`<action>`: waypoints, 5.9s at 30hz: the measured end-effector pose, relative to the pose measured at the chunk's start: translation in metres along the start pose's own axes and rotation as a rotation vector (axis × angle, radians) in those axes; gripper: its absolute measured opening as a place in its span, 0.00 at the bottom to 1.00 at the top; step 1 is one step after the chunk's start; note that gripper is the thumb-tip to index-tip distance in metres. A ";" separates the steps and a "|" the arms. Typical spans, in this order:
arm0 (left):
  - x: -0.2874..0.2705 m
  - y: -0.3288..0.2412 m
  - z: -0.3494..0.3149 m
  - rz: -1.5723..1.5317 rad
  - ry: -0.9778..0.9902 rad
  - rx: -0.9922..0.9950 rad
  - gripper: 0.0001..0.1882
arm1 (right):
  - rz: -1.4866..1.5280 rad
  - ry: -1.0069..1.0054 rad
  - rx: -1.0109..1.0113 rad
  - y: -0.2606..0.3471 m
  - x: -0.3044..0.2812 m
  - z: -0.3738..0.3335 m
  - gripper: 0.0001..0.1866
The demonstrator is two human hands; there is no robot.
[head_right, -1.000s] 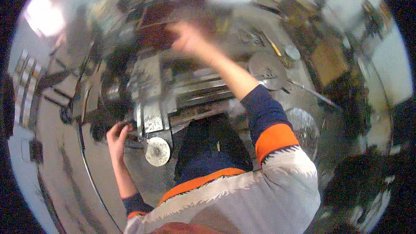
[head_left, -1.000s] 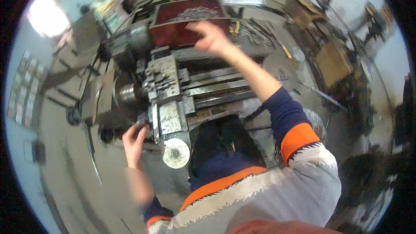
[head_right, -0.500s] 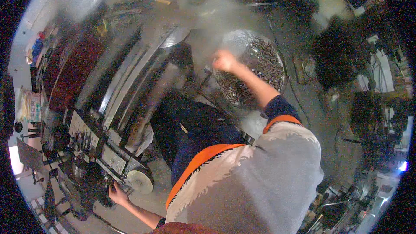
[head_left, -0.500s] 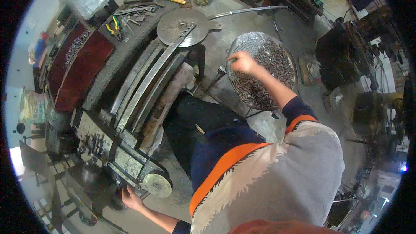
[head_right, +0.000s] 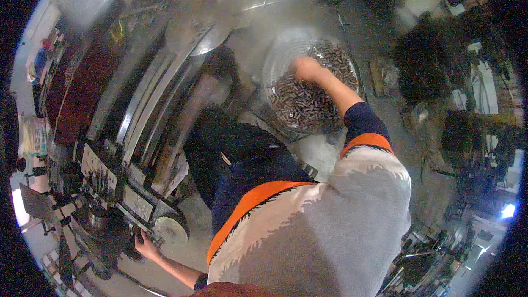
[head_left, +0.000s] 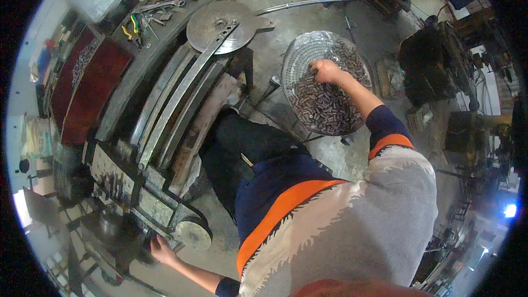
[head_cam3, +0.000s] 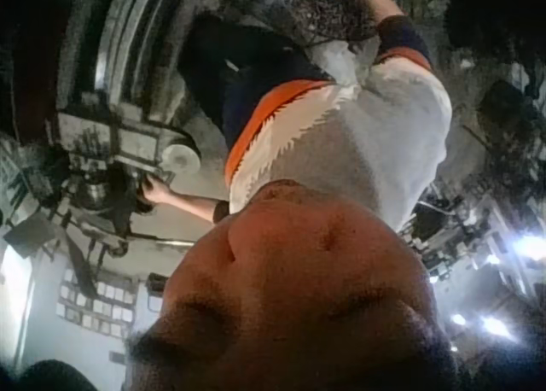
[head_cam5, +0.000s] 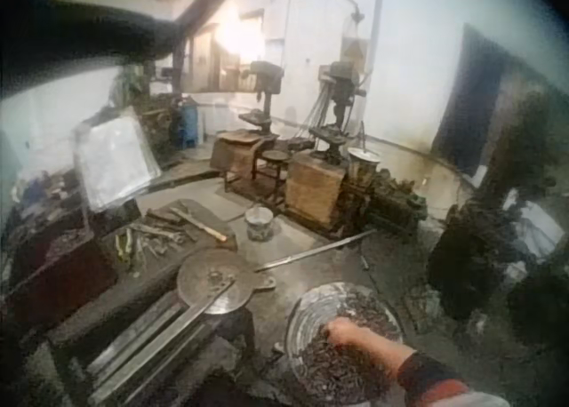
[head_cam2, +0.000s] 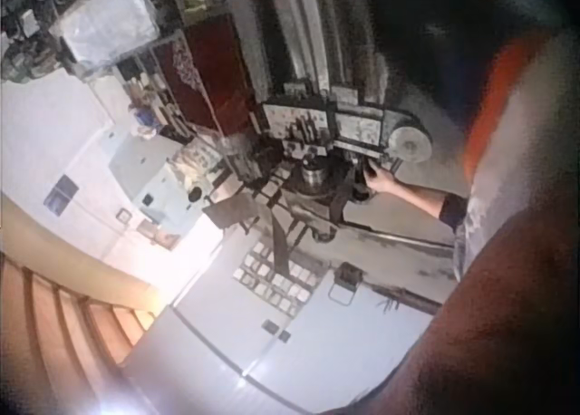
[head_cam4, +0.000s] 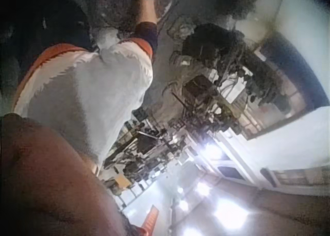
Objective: The person operates a metal lathe, repeatedly loading small cylindrical metal parts into the chuck, adjusting controls, and removing finished pieces. The person places the finished parts into a perforated metal basket. The process is repeated multiple times throughout the clip.
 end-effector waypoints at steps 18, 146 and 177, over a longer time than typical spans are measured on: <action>0.009 0.027 0.004 -0.246 0.056 -0.013 0.15 | 0.362 -0.308 0.079 0.046 -0.036 0.004 0.21; -0.081 0.160 0.000 -0.407 -0.518 -0.312 0.20 | -0.358 -0.244 0.185 -0.012 -0.143 0.177 0.32; -0.117 0.161 -0.043 0.220 -0.641 -0.301 0.16 | -0.339 -0.494 0.131 0.016 -0.125 0.151 0.24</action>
Point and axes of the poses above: each hand's wrist, its own z-axis towards the middle knuckle, its own x-axis out of the palm, y = z × x, the point moved 1 cm from there along z, towards the middle knuckle, and after that the axes turned 15 degrees about -y, right-handed, at the moved point
